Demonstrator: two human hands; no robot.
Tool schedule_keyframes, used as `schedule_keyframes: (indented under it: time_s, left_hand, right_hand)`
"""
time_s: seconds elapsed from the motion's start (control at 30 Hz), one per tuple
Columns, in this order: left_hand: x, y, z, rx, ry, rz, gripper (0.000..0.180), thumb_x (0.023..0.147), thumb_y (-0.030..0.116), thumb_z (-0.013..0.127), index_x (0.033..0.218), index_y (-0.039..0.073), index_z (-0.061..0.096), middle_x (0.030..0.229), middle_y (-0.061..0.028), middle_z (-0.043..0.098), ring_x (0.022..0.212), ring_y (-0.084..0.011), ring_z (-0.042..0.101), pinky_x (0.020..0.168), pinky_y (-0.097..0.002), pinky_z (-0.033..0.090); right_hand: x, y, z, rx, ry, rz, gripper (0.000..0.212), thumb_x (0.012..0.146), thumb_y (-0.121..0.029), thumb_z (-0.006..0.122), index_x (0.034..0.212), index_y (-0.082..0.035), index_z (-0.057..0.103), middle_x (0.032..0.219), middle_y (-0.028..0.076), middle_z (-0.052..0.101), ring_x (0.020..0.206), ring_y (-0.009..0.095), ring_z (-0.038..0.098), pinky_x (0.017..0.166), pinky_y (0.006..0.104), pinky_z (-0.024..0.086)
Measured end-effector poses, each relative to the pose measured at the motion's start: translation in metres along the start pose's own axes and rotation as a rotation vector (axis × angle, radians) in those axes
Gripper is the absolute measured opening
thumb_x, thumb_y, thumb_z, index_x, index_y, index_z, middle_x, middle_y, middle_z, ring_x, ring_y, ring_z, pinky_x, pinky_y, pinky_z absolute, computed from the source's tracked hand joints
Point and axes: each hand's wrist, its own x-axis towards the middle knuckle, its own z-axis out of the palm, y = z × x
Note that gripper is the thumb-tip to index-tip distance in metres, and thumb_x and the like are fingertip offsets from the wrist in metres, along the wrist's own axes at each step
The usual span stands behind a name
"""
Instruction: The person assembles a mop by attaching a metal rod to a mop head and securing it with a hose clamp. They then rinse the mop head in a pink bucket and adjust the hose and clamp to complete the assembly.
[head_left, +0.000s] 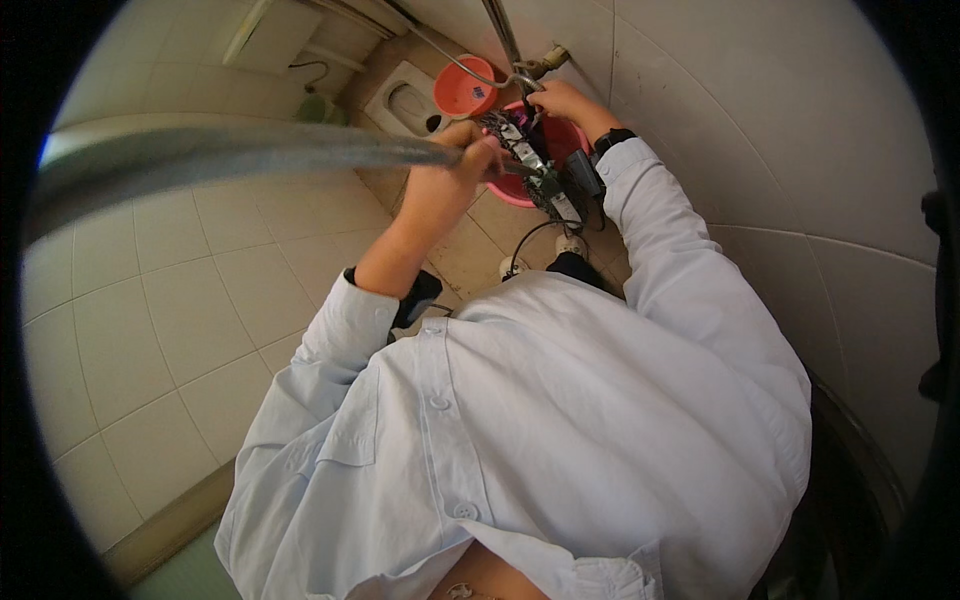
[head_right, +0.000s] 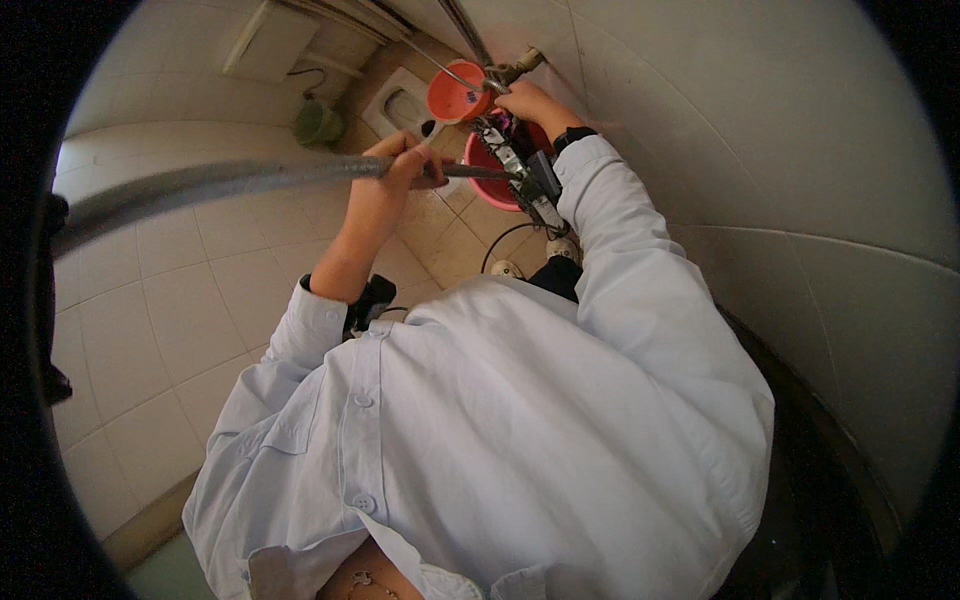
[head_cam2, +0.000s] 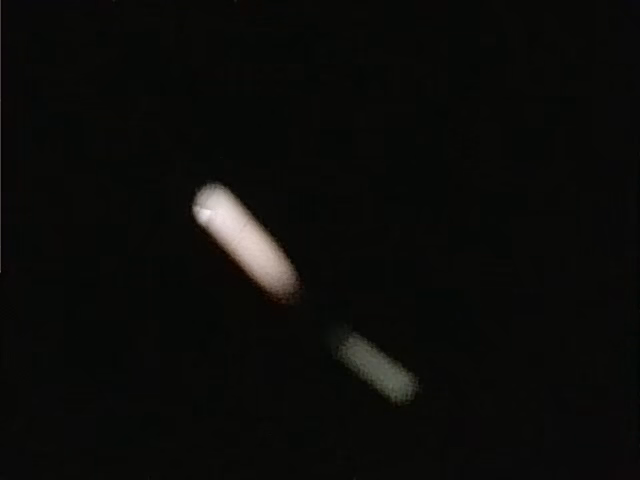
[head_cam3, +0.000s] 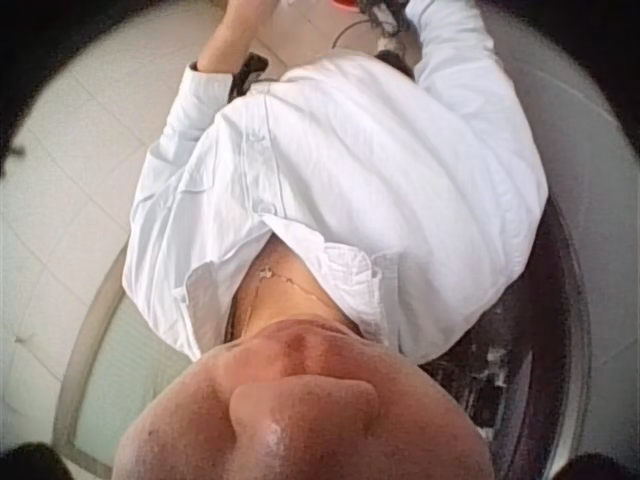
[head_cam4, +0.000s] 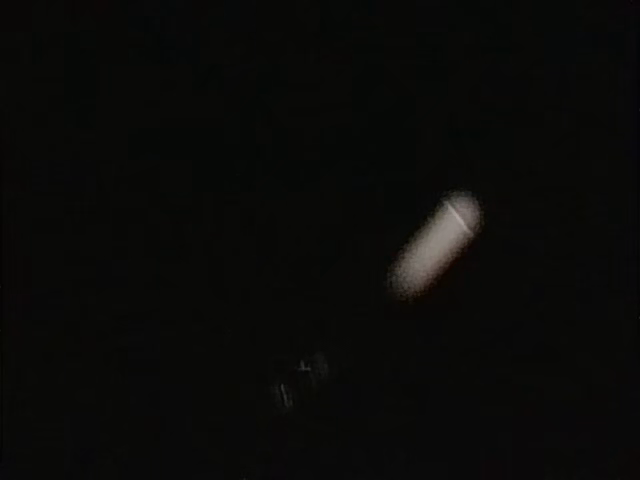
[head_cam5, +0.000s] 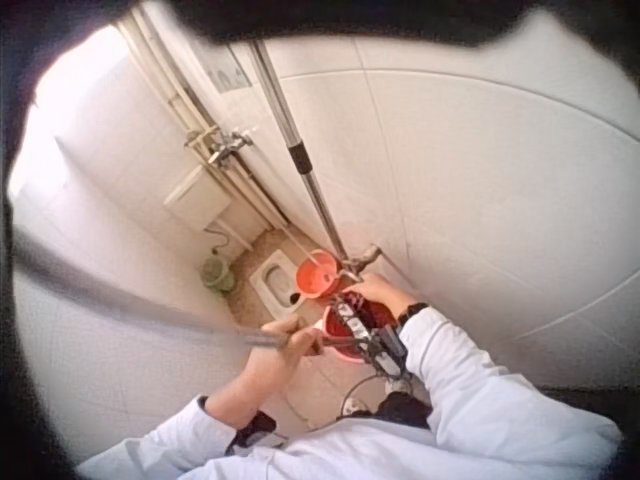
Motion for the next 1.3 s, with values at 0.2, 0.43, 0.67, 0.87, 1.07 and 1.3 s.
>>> schedule_keyframes:
  time_s: [0.2,0.43,0.67,0.87,1.07,1.3]
  left_hand:
    - [0.072,-0.091,-0.043,-0.043,0.092,-0.010,0.018,0.088,0.013,0.048,0.076,0.000,0.052,0.077,-0.0092,0.059,0.082,-0.0206,0.060,0.069,-0.0321,0.052]
    - [0.134,-0.179,-0.125,-0.353,0.313,-0.116,0.017,0.088,0.015,0.050,0.088,-0.001,0.050,0.084,-0.0138,0.056,0.089,-0.0264,0.060,0.072,-0.0430,0.056]
    - [0.210,-0.221,-0.189,-0.478,0.498,-0.139,0.022,0.087,0.017,0.052,0.089,-0.005,0.051,0.081,-0.0150,0.057,0.078,-0.0253,0.061,0.058,-0.0396,0.058]
    - [0.268,-0.248,-0.174,-0.469,0.549,-0.210,0.026,0.087,0.022,0.054,0.089,-0.004,0.053,0.081,-0.0148,0.058,0.072,-0.0253,0.061,0.051,-0.0369,0.055]
    - [0.342,-0.274,-0.156,-0.396,0.574,-0.189,0.026,0.088,0.024,0.054,0.089,-0.002,0.052,0.084,-0.0155,0.058,0.070,-0.0240,0.059,0.052,-0.0376,0.054]
    - [0.383,-0.278,-0.320,-0.545,0.430,-0.266,0.022,0.087,0.024,0.057,0.085,0.003,0.051,0.084,-0.0112,0.058,0.079,-0.0228,0.060,0.066,-0.0417,0.057]
  right_hand:
    - [0.006,-0.002,0.006,-0.021,-0.003,0.013,0.037,0.074,-0.033,0.060,0.082,0.003,0.065,0.075,0.021,0.064,0.069,0.033,0.062,0.065,0.0402,0.046]
    - [0.043,-0.004,0.020,-0.057,-0.021,0.070,0.027,0.078,-0.028,0.061,0.077,-0.001,0.063,0.067,0.004,0.060,0.057,0.015,0.054,0.053,0.0288,0.044]
    - [0.071,0.002,0.039,0.023,-0.017,0.128,0.024,0.080,-0.026,0.061,0.079,-0.002,0.064,0.068,0.004,0.061,0.059,0.013,0.055,0.054,0.0268,0.044]
    - [0.078,0.032,0.045,0.043,-0.005,0.189,0.026,0.080,-0.028,0.062,0.079,-0.002,0.064,0.068,0.002,0.060,0.061,0.011,0.053,0.056,0.0274,0.042]
    - [0.103,0.027,0.038,-0.027,0.040,0.224,0.027,0.081,-0.027,0.060,0.080,-0.001,0.063,0.068,0.008,0.063,0.061,0.021,0.058,0.060,0.0343,0.045]
    - [0.216,-0.101,0.064,-0.026,0.121,0.256,0.027,0.081,-0.027,0.060,0.078,0.000,0.062,0.067,0.009,0.062,0.062,0.021,0.059,0.059,0.0346,0.045]
